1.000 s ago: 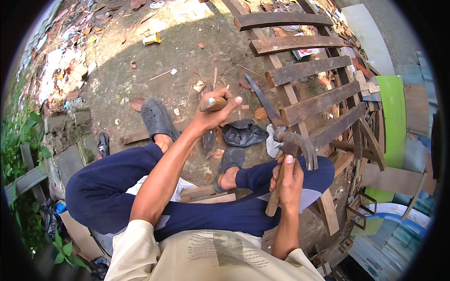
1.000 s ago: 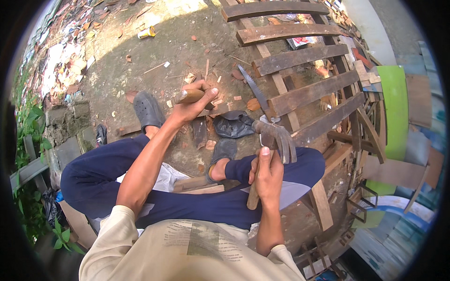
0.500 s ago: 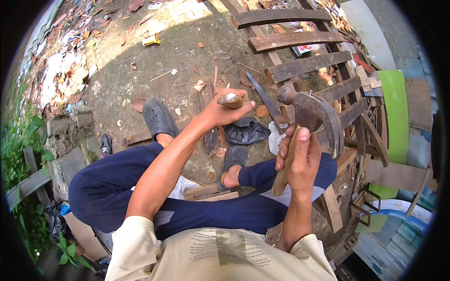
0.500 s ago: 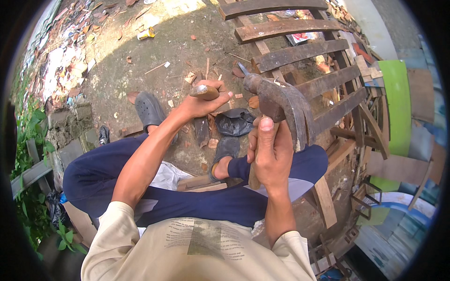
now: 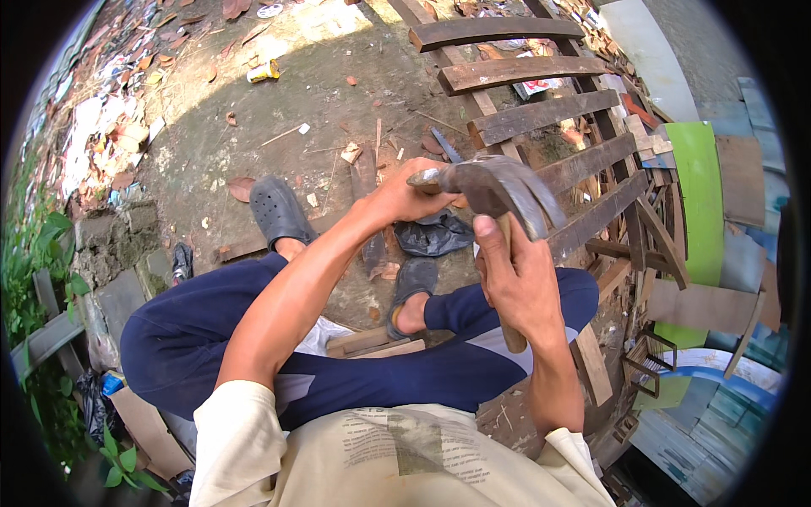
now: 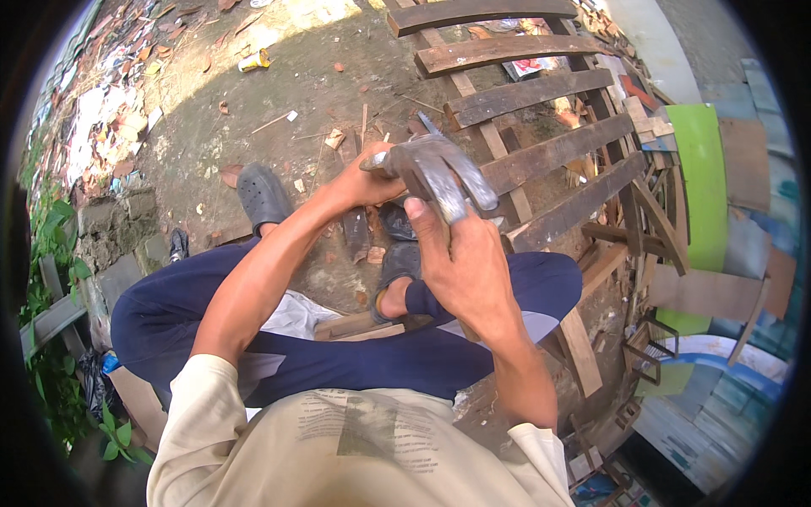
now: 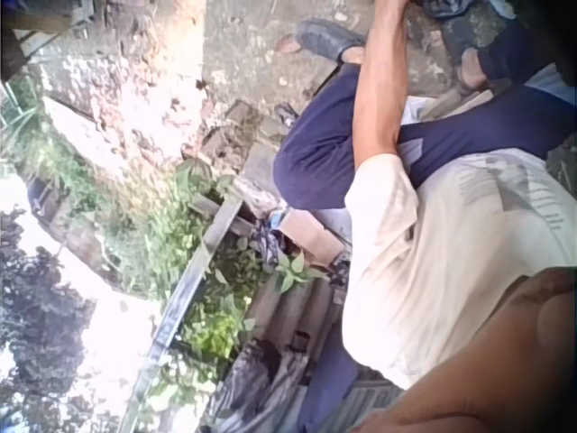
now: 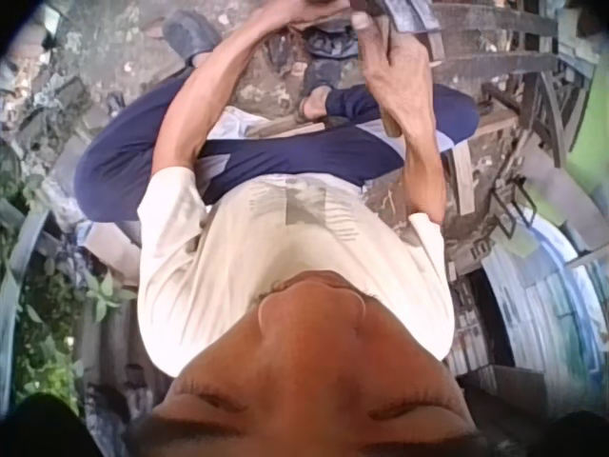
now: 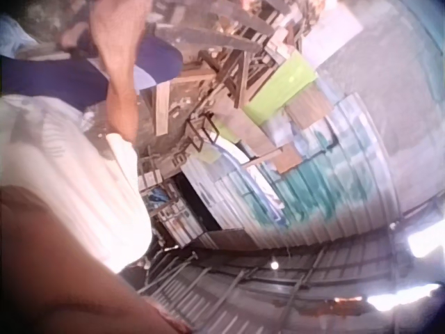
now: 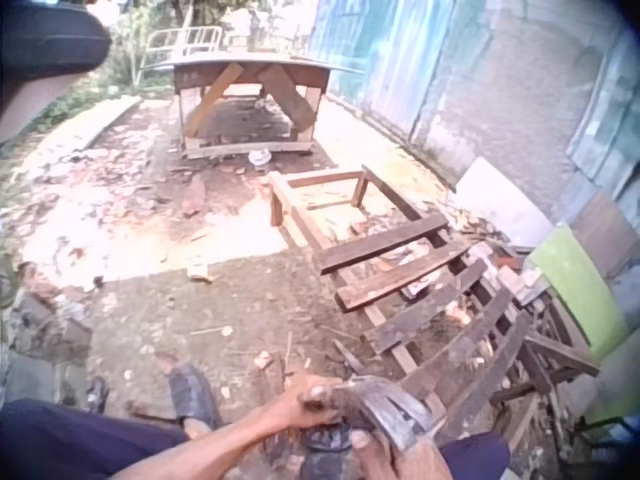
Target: The person sits cross-legged on the ground and uses a hammer to strike a small piece of wood held in the left hand. The person repeatedly hammers the wood, occasionally adjusting its position, and continues the action throughout the clip.
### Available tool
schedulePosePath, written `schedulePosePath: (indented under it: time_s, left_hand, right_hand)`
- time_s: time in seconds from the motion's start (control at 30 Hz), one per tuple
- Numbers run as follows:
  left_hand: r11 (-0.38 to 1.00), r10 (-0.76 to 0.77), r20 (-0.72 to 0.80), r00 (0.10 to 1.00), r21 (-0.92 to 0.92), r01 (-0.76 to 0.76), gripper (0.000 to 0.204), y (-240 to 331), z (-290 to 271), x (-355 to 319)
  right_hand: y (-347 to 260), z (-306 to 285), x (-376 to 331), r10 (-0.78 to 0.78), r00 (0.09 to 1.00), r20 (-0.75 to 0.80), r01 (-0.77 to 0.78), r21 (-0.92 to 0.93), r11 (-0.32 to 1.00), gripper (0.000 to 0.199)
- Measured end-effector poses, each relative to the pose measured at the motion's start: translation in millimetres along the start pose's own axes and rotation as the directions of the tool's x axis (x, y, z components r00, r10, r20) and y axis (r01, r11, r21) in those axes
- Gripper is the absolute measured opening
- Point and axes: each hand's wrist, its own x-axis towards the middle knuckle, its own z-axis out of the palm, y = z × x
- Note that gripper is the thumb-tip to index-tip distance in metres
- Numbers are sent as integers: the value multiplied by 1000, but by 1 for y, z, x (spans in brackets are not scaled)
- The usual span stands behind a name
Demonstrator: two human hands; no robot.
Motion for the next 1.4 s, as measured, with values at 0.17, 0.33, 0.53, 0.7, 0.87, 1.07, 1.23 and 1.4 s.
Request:
schedulePosePath:
  time_s: [0.17, 0.33, 0.53, 0.7, 0.87, 1.07, 1.23, 1.4]
  left_hand:
    - [957, -206, 113, 972, 230, 176, 29, 9, -4, 3]
    - [987, -101, 101, 990, 137, 87, 31, 5, -3, 1]
    - [995, -11, 146, 989, 96, -3, 31, -2, 1, -4]
    - [978, -125, 206, 971, 188, 86, 26, -2, -3, -8]
    - [987, 102, 135, 986, 106, -116, 28, -15, -4, -14]
    - [945, -272, 37, 962, 198, 260, 32, -9, -20, -21]
    - [910, -410, -118, 904, -120, 397, 34, -13, -42, -30]
    - [971, -224, -85, 971, 64, 230, 35, -13, -34, -28]
  right_hand:
    - [-7, 1, -13, -133, 968, -211, 189, 273, 943, 46]
    - [13, 4, 15, 99, 995, -33, -103, -152, 983, 50]
    - [9, 8, 0, -62, 976, -208, 89, 125, 988, 46]
    - [-9, 0, -4, 107, 990, -90, -97, 114, 989, 35]
    - [8, 20, 8, 27, 1000, 4, -26, -203, 979, 43]
    - [17, 9, -3, 187, 947, -263, -80, 370, 926, 51]
    - [61, 15, 21, 273, 951, -147, -197, 392, 898, 41]
    - [101, 43, 73, 379, 923, -68, -213, 729, 651, 44]
